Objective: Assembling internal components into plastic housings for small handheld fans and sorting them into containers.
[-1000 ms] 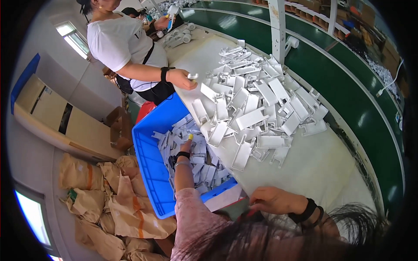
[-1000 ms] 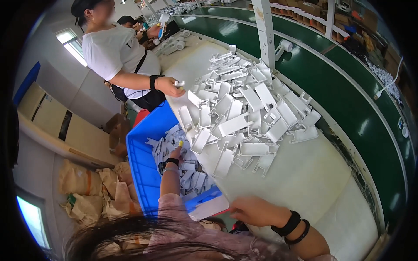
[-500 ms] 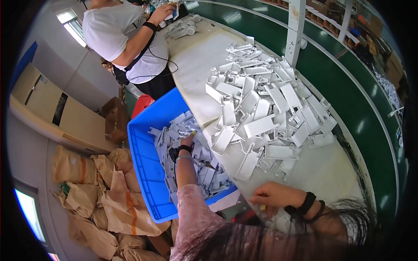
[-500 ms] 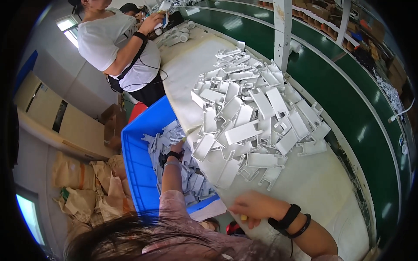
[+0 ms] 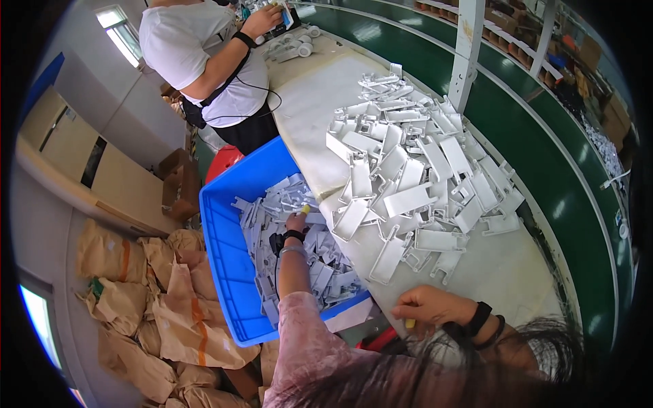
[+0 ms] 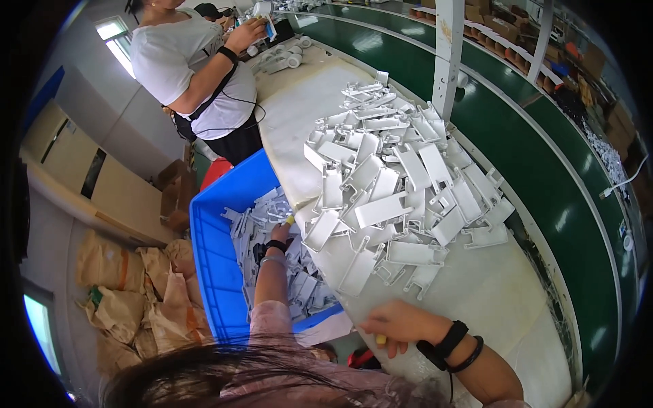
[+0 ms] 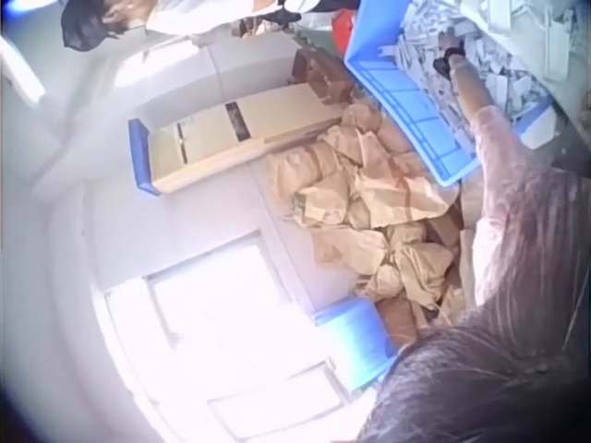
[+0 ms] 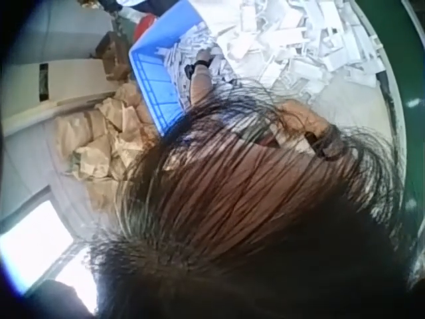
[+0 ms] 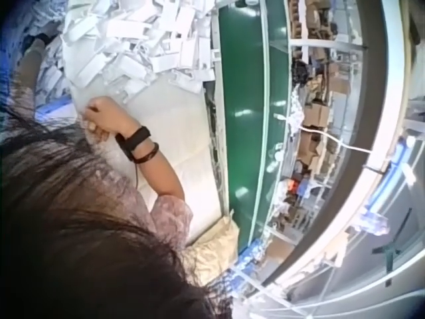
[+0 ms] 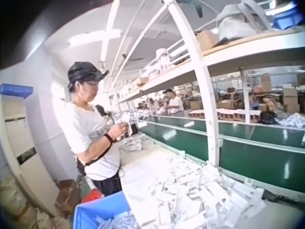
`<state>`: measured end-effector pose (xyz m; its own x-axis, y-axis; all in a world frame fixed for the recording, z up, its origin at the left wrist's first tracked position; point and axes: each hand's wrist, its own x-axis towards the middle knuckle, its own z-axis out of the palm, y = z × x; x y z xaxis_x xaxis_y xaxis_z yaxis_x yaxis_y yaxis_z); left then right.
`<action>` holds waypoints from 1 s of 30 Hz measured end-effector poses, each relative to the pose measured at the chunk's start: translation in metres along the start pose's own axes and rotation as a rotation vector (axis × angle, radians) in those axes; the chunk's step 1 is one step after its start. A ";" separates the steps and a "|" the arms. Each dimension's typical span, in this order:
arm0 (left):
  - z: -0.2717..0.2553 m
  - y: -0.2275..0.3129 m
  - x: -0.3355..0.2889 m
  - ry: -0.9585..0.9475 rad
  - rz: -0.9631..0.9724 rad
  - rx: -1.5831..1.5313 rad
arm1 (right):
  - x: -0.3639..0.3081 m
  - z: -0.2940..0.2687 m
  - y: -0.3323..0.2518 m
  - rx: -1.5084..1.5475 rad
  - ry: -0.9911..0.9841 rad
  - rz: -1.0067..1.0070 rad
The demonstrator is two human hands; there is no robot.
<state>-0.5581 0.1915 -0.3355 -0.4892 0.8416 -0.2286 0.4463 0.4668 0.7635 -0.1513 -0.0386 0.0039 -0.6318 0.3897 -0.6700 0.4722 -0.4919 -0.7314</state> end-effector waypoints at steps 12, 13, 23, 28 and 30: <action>-0.039 0.053 -0.062 -0.112 -0.330 -0.787 | -0.002 0.002 0.007 0.003 0.039 -0.032; -0.060 0.043 -0.062 -0.103 -0.329 -0.851 | -0.003 0.005 0.006 -0.004 0.029 -0.042; -0.173 0.149 -0.126 -0.171 0.183 -0.810 | -0.003 0.000 0.007 -0.022 -0.002 -0.063; -0.172 0.268 -0.153 -0.374 0.370 -0.897 | -0.003 0.001 0.007 -0.042 0.013 -0.066; -0.150 0.313 -0.161 -0.446 0.395 -0.913 | -0.005 0.002 0.007 -0.055 0.011 -0.085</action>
<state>-0.4520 0.1620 0.0306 -0.0357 0.9966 0.0738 -0.3029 -0.0812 0.9495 -0.1464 -0.0455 0.0028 -0.6641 0.4369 -0.6068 0.4510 -0.4133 -0.7911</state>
